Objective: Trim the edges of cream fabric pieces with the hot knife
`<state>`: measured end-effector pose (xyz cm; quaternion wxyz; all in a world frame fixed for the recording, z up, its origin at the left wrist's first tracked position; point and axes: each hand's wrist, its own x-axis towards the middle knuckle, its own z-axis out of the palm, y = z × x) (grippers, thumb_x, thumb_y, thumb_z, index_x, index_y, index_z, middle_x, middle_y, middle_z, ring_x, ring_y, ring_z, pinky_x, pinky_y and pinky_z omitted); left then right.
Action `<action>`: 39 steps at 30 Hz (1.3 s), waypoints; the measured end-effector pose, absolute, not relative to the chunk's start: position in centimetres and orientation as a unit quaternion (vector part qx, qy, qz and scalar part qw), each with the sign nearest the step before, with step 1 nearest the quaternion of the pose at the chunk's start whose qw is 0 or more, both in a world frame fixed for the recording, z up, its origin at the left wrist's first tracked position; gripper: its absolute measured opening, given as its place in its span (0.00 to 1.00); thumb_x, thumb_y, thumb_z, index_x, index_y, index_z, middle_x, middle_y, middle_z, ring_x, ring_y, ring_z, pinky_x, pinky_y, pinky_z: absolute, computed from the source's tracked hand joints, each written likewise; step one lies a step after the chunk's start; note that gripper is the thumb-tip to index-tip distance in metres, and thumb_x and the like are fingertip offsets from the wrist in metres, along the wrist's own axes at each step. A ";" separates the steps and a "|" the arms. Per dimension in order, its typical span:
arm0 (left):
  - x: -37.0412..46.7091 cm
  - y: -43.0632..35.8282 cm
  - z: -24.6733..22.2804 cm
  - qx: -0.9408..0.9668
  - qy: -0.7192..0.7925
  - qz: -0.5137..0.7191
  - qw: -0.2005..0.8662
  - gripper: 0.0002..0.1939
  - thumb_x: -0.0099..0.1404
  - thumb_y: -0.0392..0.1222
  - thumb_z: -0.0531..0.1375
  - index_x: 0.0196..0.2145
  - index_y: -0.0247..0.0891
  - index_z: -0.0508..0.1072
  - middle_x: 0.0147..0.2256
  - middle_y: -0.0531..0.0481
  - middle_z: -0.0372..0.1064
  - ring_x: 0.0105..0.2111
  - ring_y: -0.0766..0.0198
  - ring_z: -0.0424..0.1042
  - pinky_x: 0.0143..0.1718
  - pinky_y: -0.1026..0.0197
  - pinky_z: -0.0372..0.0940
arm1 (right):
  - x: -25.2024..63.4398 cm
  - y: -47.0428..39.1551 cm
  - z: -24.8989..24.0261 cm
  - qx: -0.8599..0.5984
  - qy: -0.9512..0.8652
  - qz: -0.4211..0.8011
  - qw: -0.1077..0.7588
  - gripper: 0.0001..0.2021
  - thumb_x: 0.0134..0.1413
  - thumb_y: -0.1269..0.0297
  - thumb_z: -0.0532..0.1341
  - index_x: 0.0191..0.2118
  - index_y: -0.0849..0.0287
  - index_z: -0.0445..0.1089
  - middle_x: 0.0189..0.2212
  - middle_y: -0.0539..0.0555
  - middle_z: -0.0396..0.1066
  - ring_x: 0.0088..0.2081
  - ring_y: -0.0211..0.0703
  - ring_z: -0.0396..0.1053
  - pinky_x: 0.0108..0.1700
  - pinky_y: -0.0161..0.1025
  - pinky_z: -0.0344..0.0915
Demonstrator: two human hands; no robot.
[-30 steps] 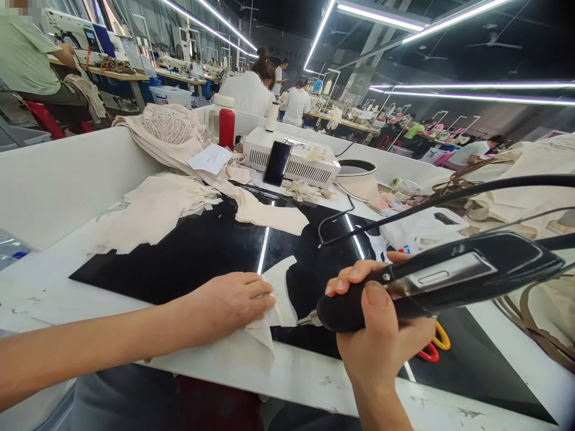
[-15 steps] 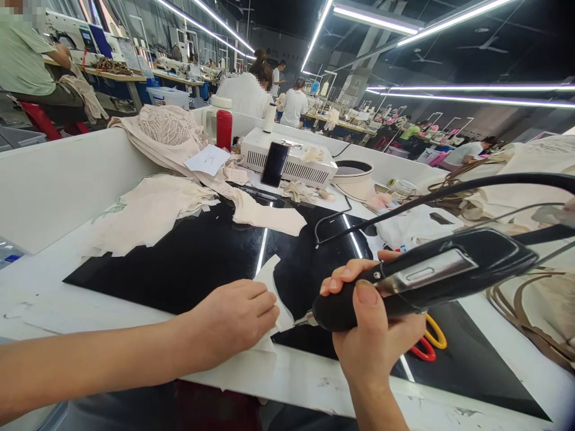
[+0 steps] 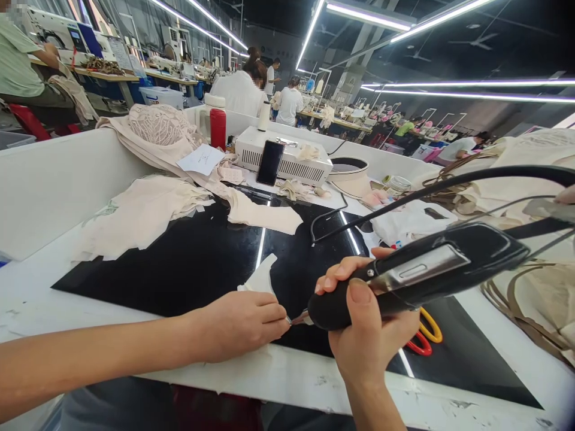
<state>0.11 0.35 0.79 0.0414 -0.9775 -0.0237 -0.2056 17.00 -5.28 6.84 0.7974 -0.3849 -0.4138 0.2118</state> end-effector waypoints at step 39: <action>-1.3 0.6 -0.4 -0.965 -0.097 -0.242 -0.019 0.14 0.74 0.34 0.58 0.54 0.41 0.74 0.48 0.41 0.71 0.46 0.56 0.74 0.50 0.57 0.73 | 16.4 -3.5 6.8 -0.378 -0.402 0.222 0.804 0.20 0.52 0.61 0.73 0.48 0.53 0.67 0.28 0.44 0.72 0.23 0.36 0.69 0.27 0.37 0.70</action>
